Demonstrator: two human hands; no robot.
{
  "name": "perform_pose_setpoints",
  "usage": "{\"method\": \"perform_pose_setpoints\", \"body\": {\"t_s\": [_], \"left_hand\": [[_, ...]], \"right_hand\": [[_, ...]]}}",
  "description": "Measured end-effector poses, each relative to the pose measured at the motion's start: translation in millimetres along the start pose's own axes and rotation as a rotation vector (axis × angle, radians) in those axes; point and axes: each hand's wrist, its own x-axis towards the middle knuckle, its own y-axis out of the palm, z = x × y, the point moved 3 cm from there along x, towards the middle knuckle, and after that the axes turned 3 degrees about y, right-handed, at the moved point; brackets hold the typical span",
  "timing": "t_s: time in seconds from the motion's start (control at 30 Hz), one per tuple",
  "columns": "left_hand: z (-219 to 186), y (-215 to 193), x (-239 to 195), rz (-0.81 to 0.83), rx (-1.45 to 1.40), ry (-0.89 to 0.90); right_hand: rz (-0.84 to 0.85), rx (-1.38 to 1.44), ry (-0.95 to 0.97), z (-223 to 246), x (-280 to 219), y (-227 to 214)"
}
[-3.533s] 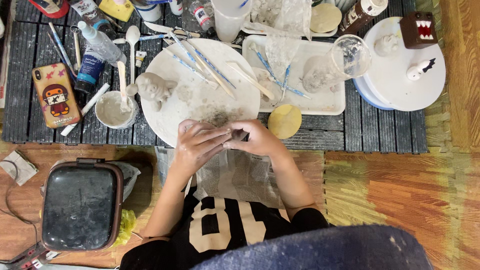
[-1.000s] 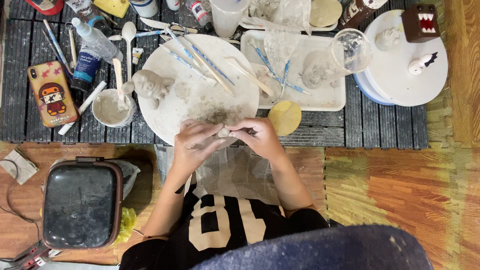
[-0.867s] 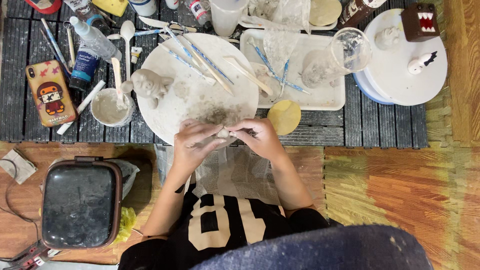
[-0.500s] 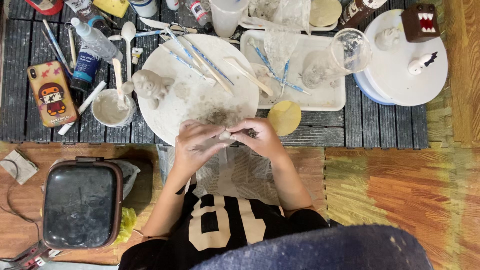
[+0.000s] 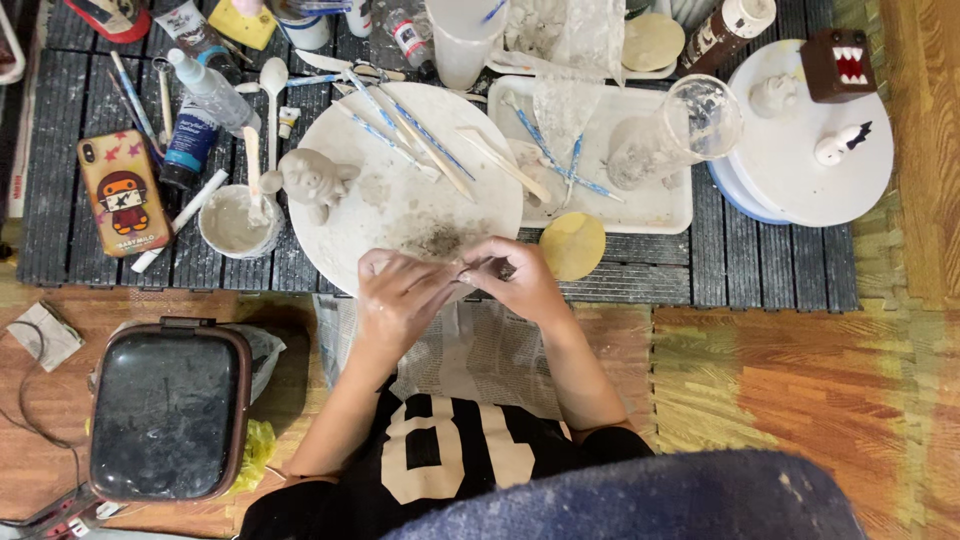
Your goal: The person shapes a small clay figurine by hand, adding small pieces to form features. They use sculpting tools to refine details and smooth the surface of the clay model.
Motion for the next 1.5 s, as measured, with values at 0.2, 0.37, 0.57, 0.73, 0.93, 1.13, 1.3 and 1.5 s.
{"method": "perform_pose_setpoints", "body": {"t_s": [0.2, 0.37, 0.57, 0.73, 0.93, 1.13, 1.3, 1.5], "left_hand": [[27.5, -17.2, -10.9, -0.108, 0.207, -0.046], [90.9, -48.3, -27.2, -0.417, 0.194, -0.431], [139.9, -37.3, -24.3, -0.433, -0.202, -0.608], [159.0, -27.4, -23.4, -0.528, -0.495, -0.669], [188.2, -27.8, -7.2, -0.424, -0.628, -0.65], [198.0, -29.9, 11.0, -0.356, -0.655, -0.71], [189.2, -43.7, 22.9, -0.267, -0.394, -0.688], [176.6, -45.4, 19.9, -0.322, -0.333, -0.667]], "right_hand": [[0.001, 0.031, -0.101, 12.1, 23.6, 2.9], [0.127, 0.187, -0.032, 19.4, 103.6, 21.4], [0.18, -0.043, -0.121, 37.8, 187.7, 69.4], [0.271, 0.065, -0.282, 49.0, 214.5, 86.1], [0.271, 0.049, -0.17, 41.9, 228.1, 86.1], [0.235, 0.104, -0.206, 33.1, 239.3, 77.6], [0.274, 0.119, -0.208, 23.0, 241.8, 78.7], [0.32, 0.206, -0.071, 22.2, 239.9, 87.2]]}}
